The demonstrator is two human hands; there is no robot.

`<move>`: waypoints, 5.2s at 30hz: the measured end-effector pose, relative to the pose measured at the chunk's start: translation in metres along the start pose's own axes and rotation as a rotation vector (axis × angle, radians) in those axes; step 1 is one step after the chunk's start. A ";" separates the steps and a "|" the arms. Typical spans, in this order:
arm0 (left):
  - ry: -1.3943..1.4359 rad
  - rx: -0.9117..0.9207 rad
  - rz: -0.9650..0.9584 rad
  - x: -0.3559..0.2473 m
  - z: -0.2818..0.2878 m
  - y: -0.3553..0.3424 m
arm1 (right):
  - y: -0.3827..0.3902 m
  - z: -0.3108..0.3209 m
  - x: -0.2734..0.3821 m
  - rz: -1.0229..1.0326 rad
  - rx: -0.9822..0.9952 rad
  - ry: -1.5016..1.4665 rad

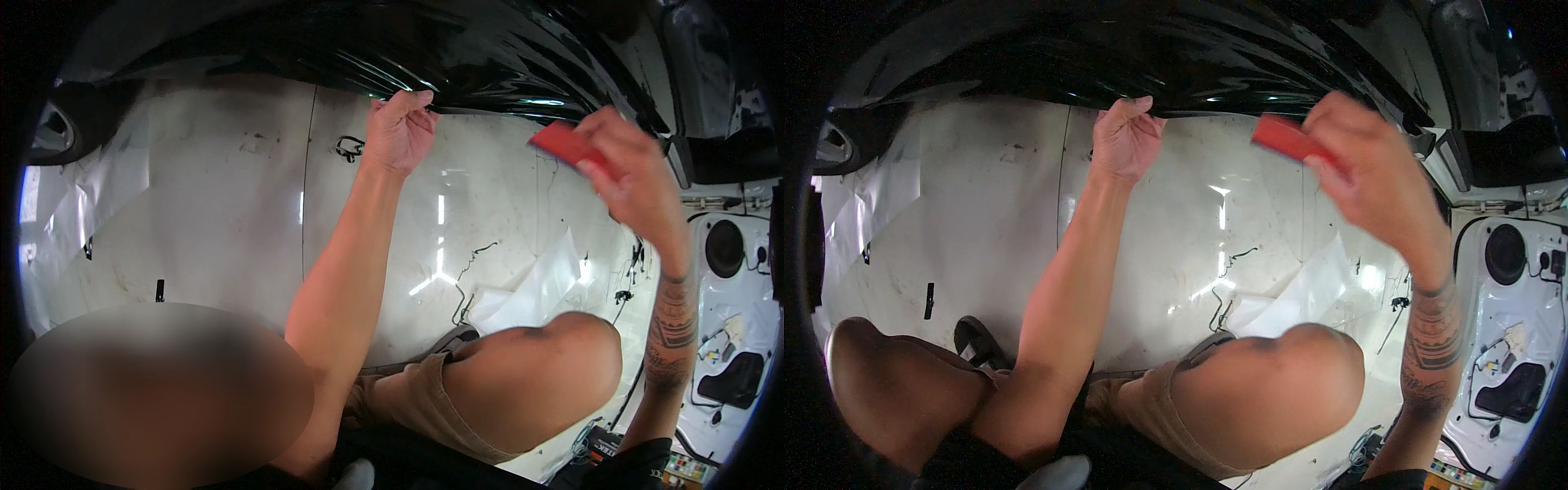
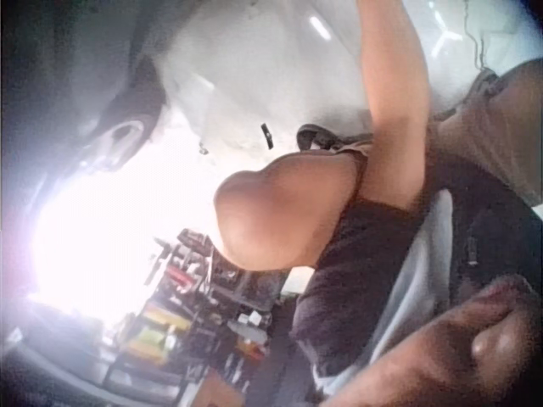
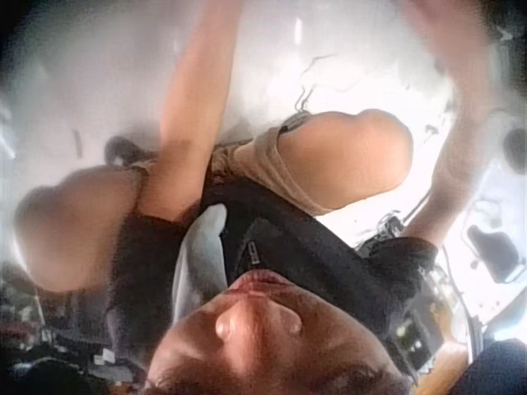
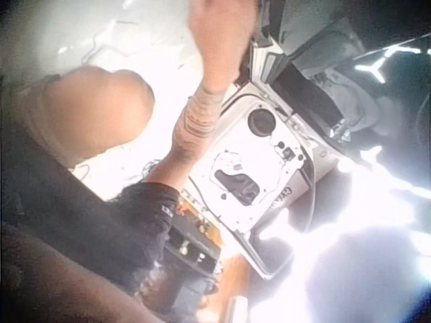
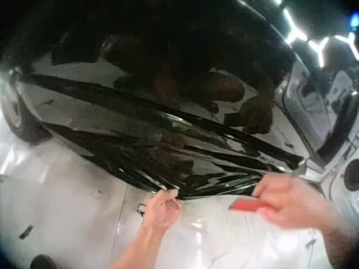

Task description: The person kneels beside a dark car and uses a red squeegee to apply a black vinyl wrap to the lower side skirt. They smooth the film along the edge, tuck it into seams, and repeatedly press the surface to remove air bubbles.

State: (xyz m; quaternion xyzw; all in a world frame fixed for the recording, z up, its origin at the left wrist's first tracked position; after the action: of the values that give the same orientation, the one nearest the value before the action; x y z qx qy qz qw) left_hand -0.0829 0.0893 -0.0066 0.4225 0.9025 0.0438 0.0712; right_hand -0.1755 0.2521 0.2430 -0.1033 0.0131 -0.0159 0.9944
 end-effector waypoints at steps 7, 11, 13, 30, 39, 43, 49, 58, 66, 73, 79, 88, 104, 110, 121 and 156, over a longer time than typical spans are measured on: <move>-0.093 -0.209 -0.138 0.001 -0.014 0.005 | 0.012 -0.053 0.006 0.197 0.162 0.043; -0.030 -0.087 -0.054 -0.005 0.003 -0.012 | 0.013 -0.072 0.009 0.235 0.269 0.019; 0.113 -0.008 0.006 0.005 0.011 -0.019 | 0.016 -0.084 0.011 0.227 0.312 -0.011; -0.017 -0.477 -0.244 0.064 -0.061 0.005 | 0.065 -0.115 -0.016 0.027 0.378 -0.272; 0.128 -0.349 -0.173 0.065 -0.051 0.009 | 0.048 -0.062 -0.028 -0.062 0.061 -0.278; 0.105 -0.260 -0.163 0.064 -0.059 0.012 | 0.032 -0.036 -0.039 0.120 -0.318 0.109; 0.121 -0.086 -0.164 0.071 -0.052 0.014 | 0.032 -0.042 -0.050 0.103 -0.281 0.182; 0.090 -0.023 -0.071 0.064 -0.042 -0.003 | 0.024 -0.026 -0.059 0.122 -0.307 0.092; 0.149 -0.005 0.040 0.059 -0.013 -0.005 | 0.013 -0.013 -0.054 0.094 -0.404 -0.021; 0.113 -0.109 0.008 0.064 -0.018 0.002 | -0.063 0.011 -0.005 0.460 -0.448 0.114; 0.078 -0.135 0.033 0.058 -0.011 0.003 | -0.124 -0.007 0.053 0.636 -0.506 0.268; 0.115 -0.099 0.003 0.057 -0.018 0.007 | -0.110 -0.027 0.058 0.521 -0.421 0.339; 0.027 -0.194 -0.018 0.064 -0.023 0.007 | -0.100 0.000 0.043 0.510 -0.216 0.461; 0.129 -0.096 0.004 0.067 -0.020 0.002 | -0.042 -0.021 -0.012 0.493 -0.264 0.618; 0.141 -0.148 0.027 0.073 -0.009 -0.009 | -0.034 0.002 -0.021 0.487 -0.350 0.388; 0.053 -0.110 -0.179 0.055 -0.020 -0.007 | 0.138 0.058 0.045 -0.025 -0.197 -0.398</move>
State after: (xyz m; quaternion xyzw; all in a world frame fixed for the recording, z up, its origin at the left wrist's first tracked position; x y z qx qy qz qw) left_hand -0.1268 0.1267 0.0073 0.3342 0.9345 0.0980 0.0738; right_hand -0.1252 0.3975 0.2700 -0.2013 -0.1832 -0.0062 0.9622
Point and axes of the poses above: each hand's wrist, its own y-axis away from the middle knuckle, its own z-axis out of the back of the hand, x = y × z, the point moved 1 cm from there along -y, towards the middle knuckle, and after that the axes turned 15 degrees about -x, right-handed, at the moved point
